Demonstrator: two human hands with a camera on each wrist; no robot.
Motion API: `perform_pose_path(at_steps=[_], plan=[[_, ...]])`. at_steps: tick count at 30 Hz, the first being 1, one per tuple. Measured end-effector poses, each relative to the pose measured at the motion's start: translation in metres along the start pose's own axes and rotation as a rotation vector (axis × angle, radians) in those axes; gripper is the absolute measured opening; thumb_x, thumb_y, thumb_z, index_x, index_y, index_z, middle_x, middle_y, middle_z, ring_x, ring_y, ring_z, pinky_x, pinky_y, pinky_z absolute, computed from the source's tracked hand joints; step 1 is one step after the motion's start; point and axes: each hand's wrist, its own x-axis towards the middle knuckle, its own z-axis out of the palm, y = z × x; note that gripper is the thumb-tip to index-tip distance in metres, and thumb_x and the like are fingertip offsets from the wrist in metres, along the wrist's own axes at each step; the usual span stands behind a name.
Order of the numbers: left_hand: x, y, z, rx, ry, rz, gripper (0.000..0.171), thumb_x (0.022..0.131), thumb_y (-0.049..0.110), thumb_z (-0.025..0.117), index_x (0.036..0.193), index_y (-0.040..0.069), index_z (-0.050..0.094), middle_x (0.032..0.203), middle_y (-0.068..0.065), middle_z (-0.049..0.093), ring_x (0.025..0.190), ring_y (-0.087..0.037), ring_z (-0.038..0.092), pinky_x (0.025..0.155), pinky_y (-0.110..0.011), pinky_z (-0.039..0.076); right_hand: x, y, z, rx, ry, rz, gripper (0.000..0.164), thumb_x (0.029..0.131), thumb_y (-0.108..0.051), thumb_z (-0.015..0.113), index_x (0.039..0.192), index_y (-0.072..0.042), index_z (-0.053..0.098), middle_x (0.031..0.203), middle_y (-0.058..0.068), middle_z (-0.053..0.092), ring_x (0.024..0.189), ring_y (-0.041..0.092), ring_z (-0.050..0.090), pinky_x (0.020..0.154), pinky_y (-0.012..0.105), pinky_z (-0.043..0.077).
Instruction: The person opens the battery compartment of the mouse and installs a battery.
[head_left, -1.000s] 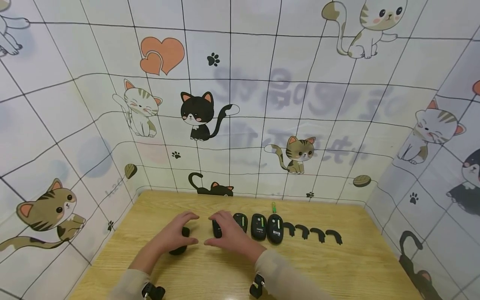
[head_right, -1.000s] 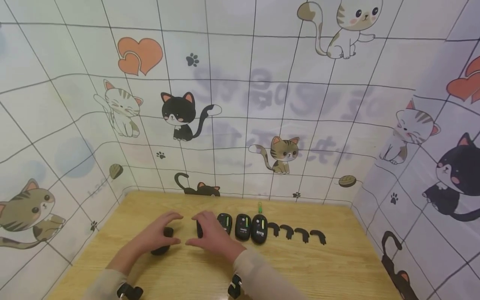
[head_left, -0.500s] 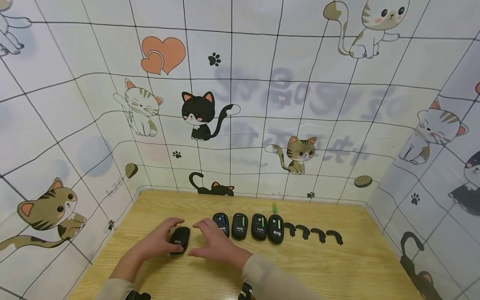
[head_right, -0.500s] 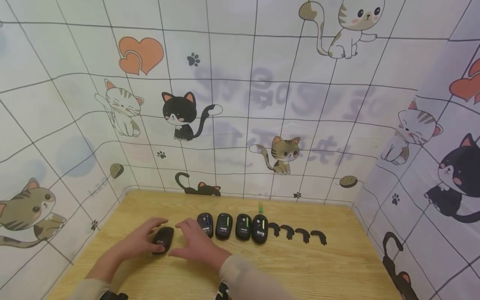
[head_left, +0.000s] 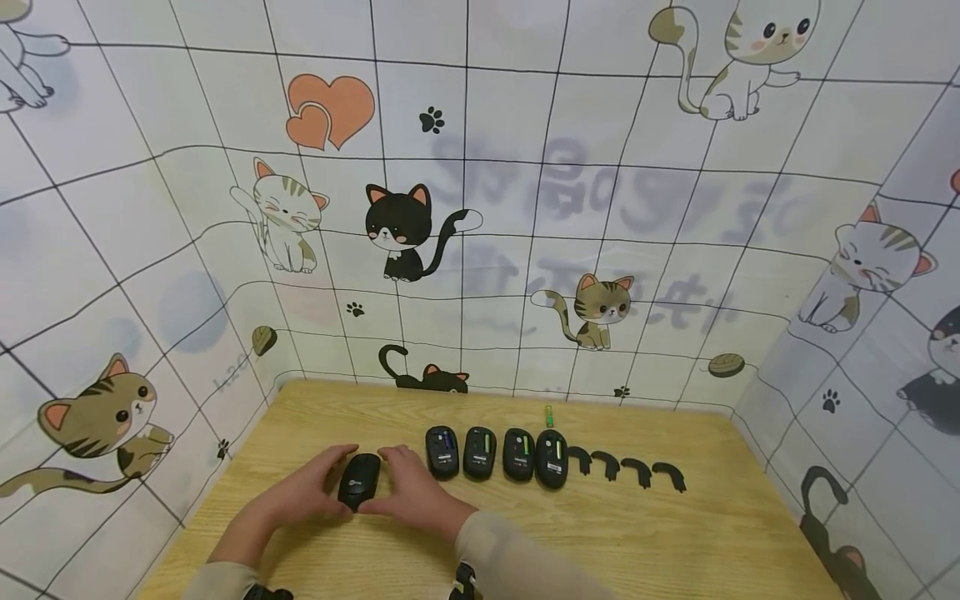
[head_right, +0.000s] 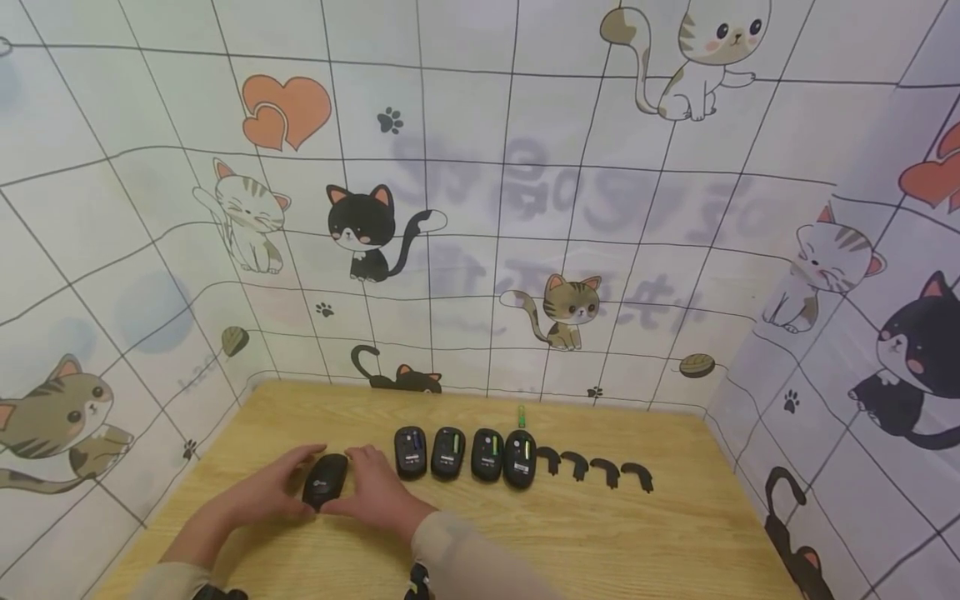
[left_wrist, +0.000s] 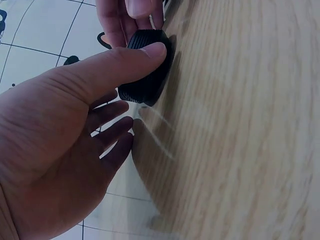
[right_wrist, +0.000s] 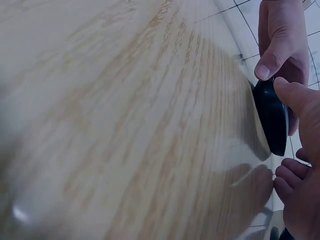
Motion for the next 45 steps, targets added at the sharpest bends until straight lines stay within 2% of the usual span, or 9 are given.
perform_pose_path(at_steps=[6,13,14,19,24,29,37,40,45], plan=[[0.0,-0.005,0.0,0.009,-0.014,0.037,0.105,0.077,0.022,0.102,0.162,-0.002,0.046,0.165,-0.027,0.048,0.156,-0.055,0.037,0.124,-0.067,0.036,0.004,-0.006,0.0,-0.016,0.02,-0.051,0.087,0.086,-0.048,0.097,0.154,-0.011,0.057,0.147,-0.002,0.061,0.138,0.014,0.053,0.119,0.03,0.046],[0.001,-0.009,0.0,0.003,-0.014,0.048,0.095,0.08,0.02,0.1,0.16,0.004,0.052,0.163,-0.018,0.053,0.156,-0.048,0.04,0.125,-0.045,0.039,0.006,-0.007,0.0,-0.105,0.011,-0.086,0.086,0.085,-0.051,0.097,0.154,-0.015,0.06,0.148,-0.004,0.061,0.136,0.013,0.053,0.117,0.029,0.045],[0.001,-0.008,0.0,0.001,-0.014,0.054,0.094,0.08,0.02,0.1,0.16,0.004,0.052,0.162,-0.018,0.054,0.156,-0.048,0.041,0.124,-0.045,0.04,0.006,-0.007,0.0,-0.111,0.009,-0.084,0.085,0.085,-0.051,0.096,0.154,-0.015,0.06,0.148,-0.004,0.061,0.136,0.013,0.053,0.117,0.029,0.046],[0.001,-0.004,0.001,0.01,-0.011,0.064,0.092,0.08,0.02,0.1,0.158,0.005,0.055,0.16,-0.017,0.056,0.154,-0.047,0.044,0.124,-0.05,0.041,0.005,-0.007,0.002,-0.127,0.017,-0.08,0.082,0.086,-0.05,0.096,0.151,-0.014,0.062,0.144,-0.003,0.061,0.133,0.013,0.053,0.115,0.028,0.047],[0.002,-0.003,0.003,0.011,-0.014,0.04,0.091,0.08,0.022,0.101,0.158,0.008,0.056,0.16,-0.014,0.057,0.154,-0.045,0.044,0.124,-0.053,0.04,0.003,-0.008,0.0,-0.121,0.022,-0.072,0.082,0.086,-0.05,0.097,0.151,-0.013,0.062,0.143,-0.004,0.06,0.132,0.012,0.052,0.114,0.026,0.047],[0.004,-0.001,0.003,-0.017,-0.002,0.036,0.093,0.078,0.021,0.102,0.157,0.009,0.056,0.159,-0.014,0.057,0.153,-0.047,0.045,0.122,-0.066,0.038,0.0,-0.012,-0.006,-0.088,0.011,-0.056,0.082,0.087,-0.047,0.096,0.153,-0.014,0.06,0.145,-0.005,0.057,0.135,0.013,0.049,0.114,0.029,0.048],[0.004,0.007,0.004,-0.017,0.033,0.021,0.095,0.077,0.021,0.103,0.159,0.011,0.055,0.161,-0.017,0.055,0.149,-0.053,0.048,0.118,-0.072,0.042,-0.002,-0.01,-0.017,-0.125,0.008,-0.1,0.083,0.09,-0.05,0.093,0.156,-0.014,0.058,0.147,-0.003,0.055,0.135,0.014,0.049,0.115,0.029,0.048],[0.006,0.013,0.004,-0.029,0.04,0.04,0.094,0.079,0.022,0.103,0.159,0.01,0.055,0.161,-0.017,0.055,0.149,-0.051,0.048,0.118,-0.071,0.043,-0.003,-0.01,-0.024,-0.156,0.011,-0.115,0.083,0.09,-0.053,0.091,0.156,-0.015,0.058,0.148,-0.003,0.055,0.135,0.013,0.049,0.115,0.03,0.049],[0.012,0.022,0.006,0.0,0.066,0.116,0.093,0.079,0.025,0.103,0.157,0.006,0.056,0.157,-0.016,0.059,0.147,-0.045,0.052,0.116,-0.069,0.046,-0.01,-0.01,-0.04,-0.15,0.009,-0.119,0.083,0.091,-0.053,0.091,0.156,-0.016,0.058,0.15,-0.002,0.056,0.141,0.017,0.049,0.116,0.035,0.05]])
